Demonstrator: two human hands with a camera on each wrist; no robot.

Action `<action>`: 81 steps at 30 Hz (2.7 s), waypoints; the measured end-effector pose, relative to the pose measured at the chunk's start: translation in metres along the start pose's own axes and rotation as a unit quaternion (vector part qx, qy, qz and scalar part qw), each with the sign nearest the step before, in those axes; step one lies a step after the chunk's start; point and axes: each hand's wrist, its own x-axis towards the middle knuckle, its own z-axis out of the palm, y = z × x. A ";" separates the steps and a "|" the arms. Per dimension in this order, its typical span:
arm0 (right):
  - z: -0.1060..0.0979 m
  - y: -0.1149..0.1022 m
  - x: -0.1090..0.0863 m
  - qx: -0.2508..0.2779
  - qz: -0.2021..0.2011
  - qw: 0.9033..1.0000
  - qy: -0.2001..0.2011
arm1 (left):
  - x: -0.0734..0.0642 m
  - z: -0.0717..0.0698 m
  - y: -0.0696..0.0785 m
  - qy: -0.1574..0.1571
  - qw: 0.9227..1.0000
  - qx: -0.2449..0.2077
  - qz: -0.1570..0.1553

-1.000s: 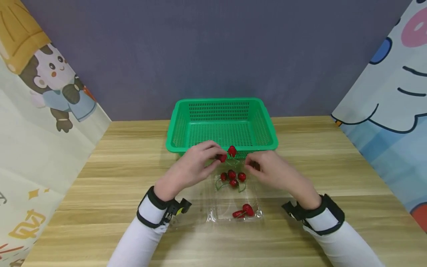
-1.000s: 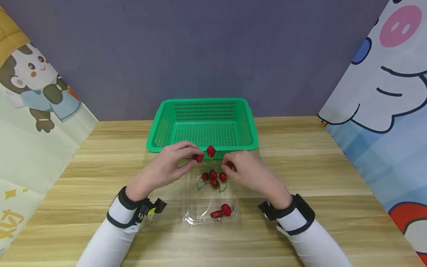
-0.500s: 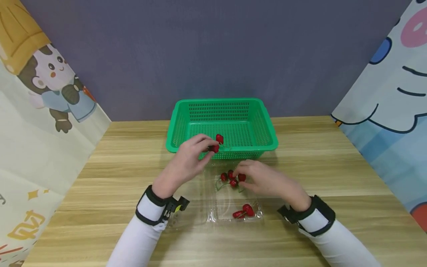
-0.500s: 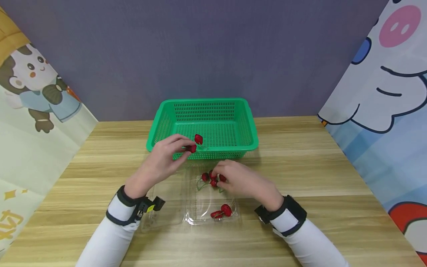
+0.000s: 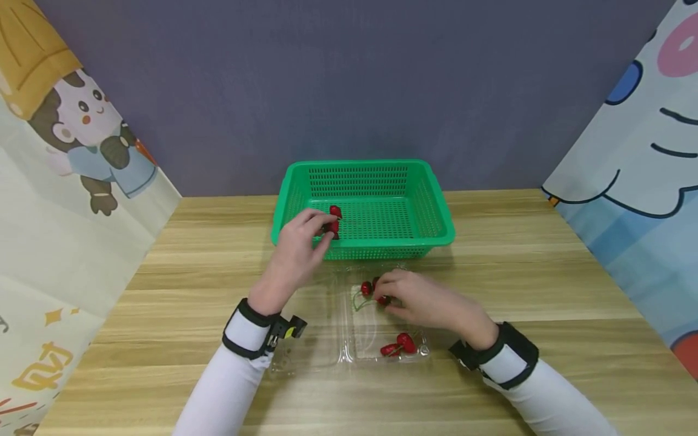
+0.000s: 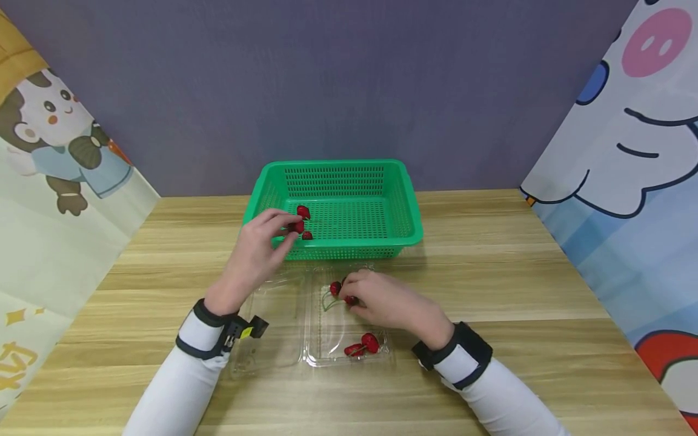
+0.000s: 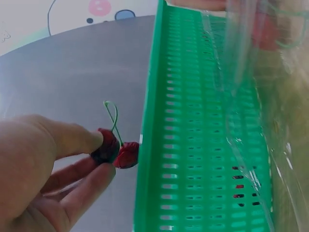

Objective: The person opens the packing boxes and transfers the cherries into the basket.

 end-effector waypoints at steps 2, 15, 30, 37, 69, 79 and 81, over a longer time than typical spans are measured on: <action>0.001 0.000 0.000 -0.006 -0.001 1.000 0.001 | 0.000 0.001 -0.003 0.009 1.000 0.006 -0.014; 0.008 0.001 0.002 0.002 0.004 1.000 0.004 | -0.005 0.004 -0.019 0.011 0.995 0.035 -0.093; 0.007 0.002 0.003 0.008 0.003 1.000 -0.005 | -0.008 0.006 -0.026 -0.017 0.989 0.059 -0.135; 0.005 0.003 0.002 0.020 0.009 1.000 0.002 | -0.007 0.006 -0.022 -0.019 0.990 0.054 -0.132; -0.019 0.012 -0.001 0.069 -0.086 0.970 0.217 | -0.003 0.009 0.006 0.015 0.999 0.018 -0.026; -0.024 0.014 0.000 0.098 -0.080 0.933 0.338 | -0.003 0.010 0.009 0.032 0.999 0.028 -0.013; -0.025 0.015 0.000 0.100 -0.072 0.925 0.360 | -0.003 0.010 0.012 0.027 0.999 0.031 -0.013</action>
